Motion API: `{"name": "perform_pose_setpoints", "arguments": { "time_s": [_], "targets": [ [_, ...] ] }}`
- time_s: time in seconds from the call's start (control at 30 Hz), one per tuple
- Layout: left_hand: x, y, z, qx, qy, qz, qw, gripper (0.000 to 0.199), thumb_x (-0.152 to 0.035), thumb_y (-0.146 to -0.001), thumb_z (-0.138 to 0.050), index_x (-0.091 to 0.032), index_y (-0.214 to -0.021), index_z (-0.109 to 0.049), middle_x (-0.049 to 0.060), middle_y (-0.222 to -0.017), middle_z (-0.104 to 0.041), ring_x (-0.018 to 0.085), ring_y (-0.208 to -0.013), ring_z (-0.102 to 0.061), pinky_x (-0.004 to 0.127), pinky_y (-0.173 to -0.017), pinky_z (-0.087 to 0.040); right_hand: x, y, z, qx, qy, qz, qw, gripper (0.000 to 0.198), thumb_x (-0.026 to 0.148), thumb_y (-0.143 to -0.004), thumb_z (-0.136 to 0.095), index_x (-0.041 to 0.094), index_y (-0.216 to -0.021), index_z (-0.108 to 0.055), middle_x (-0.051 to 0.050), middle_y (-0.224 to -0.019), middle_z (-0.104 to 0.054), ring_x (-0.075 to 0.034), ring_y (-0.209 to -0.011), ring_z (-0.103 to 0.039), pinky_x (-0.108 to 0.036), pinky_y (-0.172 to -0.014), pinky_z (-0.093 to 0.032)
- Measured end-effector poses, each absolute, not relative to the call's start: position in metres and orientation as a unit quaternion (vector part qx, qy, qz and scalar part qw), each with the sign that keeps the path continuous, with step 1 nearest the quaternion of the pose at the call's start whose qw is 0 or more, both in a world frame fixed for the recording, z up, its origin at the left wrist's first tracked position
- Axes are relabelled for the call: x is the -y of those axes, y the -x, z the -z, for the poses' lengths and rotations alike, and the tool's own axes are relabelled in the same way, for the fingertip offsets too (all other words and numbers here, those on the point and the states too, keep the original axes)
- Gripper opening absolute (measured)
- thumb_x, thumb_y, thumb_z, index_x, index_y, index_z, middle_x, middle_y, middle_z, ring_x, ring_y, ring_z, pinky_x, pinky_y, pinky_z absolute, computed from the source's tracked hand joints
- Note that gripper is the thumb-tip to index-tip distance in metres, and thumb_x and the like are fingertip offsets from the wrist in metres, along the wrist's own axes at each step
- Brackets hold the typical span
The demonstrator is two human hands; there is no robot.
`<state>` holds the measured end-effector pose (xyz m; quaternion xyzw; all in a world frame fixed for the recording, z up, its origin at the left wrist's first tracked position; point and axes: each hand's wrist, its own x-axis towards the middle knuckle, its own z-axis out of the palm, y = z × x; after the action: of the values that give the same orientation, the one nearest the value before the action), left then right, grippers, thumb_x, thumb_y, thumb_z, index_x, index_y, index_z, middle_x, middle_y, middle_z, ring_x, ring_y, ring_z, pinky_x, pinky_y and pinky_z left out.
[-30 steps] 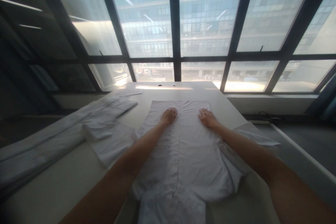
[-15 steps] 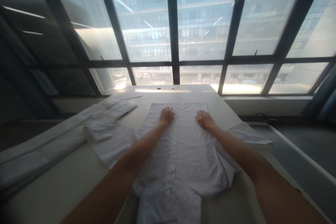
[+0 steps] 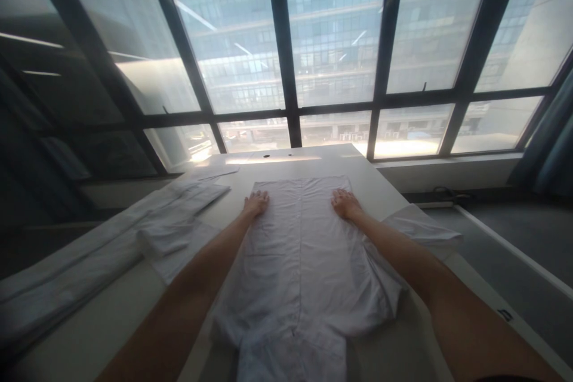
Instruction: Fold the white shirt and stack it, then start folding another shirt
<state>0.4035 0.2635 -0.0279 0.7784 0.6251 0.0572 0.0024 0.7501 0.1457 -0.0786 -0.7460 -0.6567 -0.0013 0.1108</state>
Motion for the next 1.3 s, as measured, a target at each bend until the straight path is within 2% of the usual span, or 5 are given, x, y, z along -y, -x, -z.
{"name": "perform_pose_setpoints", "arguments": {
  "time_s": [0.13,0.27,0.43,1.07,1.3],
  "targets": [
    [-0.241,-0.436,0.026,-0.582,-0.811,-0.059,0.005,0.052,-0.039,-0.106,-0.033,-0.023,-0.155,-0.046,0.017,-0.166,-0.035,0.038,-0.154,-0.028,0.064,-0.121,-0.02,-0.145,-0.75,0.078,0.656,0.746,0.002,0.11,0.059,0.037,-0.106,-0.033,0.01,-0.158,-0.043,-0.017,-0.165,-0.038,-0.027,-0.154,-0.033,-0.042,-0.126,-0.022],
    [-0.197,-0.482,0.039,-0.488,-0.87,-0.064,0.029,0.054,-0.05,-0.108,-0.031,-0.033,-0.157,-0.041,0.009,-0.169,-0.032,0.034,-0.156,-0.027,0.06,-0.121,-0.026,-0.145,-0.752,0.078,0.657,0.747,0.004,0.106,0.059,0.036,-0.106,-0.034,0.01,-0.158,-0.042,-0.017,-0.165,-0.038,-0.027,-0.154,-0.032,-0.043,-0.126,-0.023],
    [-0.142,-0.508,0.061,-0.389,-0.918,-0.061,0.056,0.058,-0.055,-0.107,-0.028,-0.032,-0.158,-0.042,0.013,-0.169,-0.032,0.041,-0.155,-0.026,0.069,-0.119,-0.024,-0.146,-0.752,0.079,0.653,0.75,0.007,0.106,0.058,0.036,-0.106,-0.034,0.011,-0.157,-0.043,-0.016,-0.165,-0.038,-0.026,-0.154,-0.031,-0.042,-0.126,-0.022],
    [-0.126,-0.504,0.058,-0.377,-0.923,-0.065,0.041,0.056,-0.048,-0.109,-0.029,-0.025,-0.158,-0.041,0.011,-0.168,-0.033,0.036,-0.155,-0.026,0.062,-0.123,-0.021,-0.145,-0.757,0.075,0.676,0.727,0.012,0.118,0.056,0.034,-0.106,-0.034,0.011,-0.155,-0.048,-0.02,-0.161,-0.044,-0.03,-0.151,-0.038,-0.049,-0.123,-0.029],
    [-0.127,-0.503,0.06,-0.373,-0.925,-0.072,0.031,0.053,-0.046,-0.109,-0.03,-0.027,-0.156,-0.043,0.011,-0.167,-0.035,0.036,-0.154,-0.027,0.063,-0.122,-0.024,-0.133,-0.734,0.061,0.727,0.672,0.003,0.142,0.056,0.038,-0.109,-0.031,0.014,-0.156,-0.046,-0.017,-0.166,-0.037,-0.027,-0.156,-0.027,-0.049,-0.124,-0.026]
  ]
}}
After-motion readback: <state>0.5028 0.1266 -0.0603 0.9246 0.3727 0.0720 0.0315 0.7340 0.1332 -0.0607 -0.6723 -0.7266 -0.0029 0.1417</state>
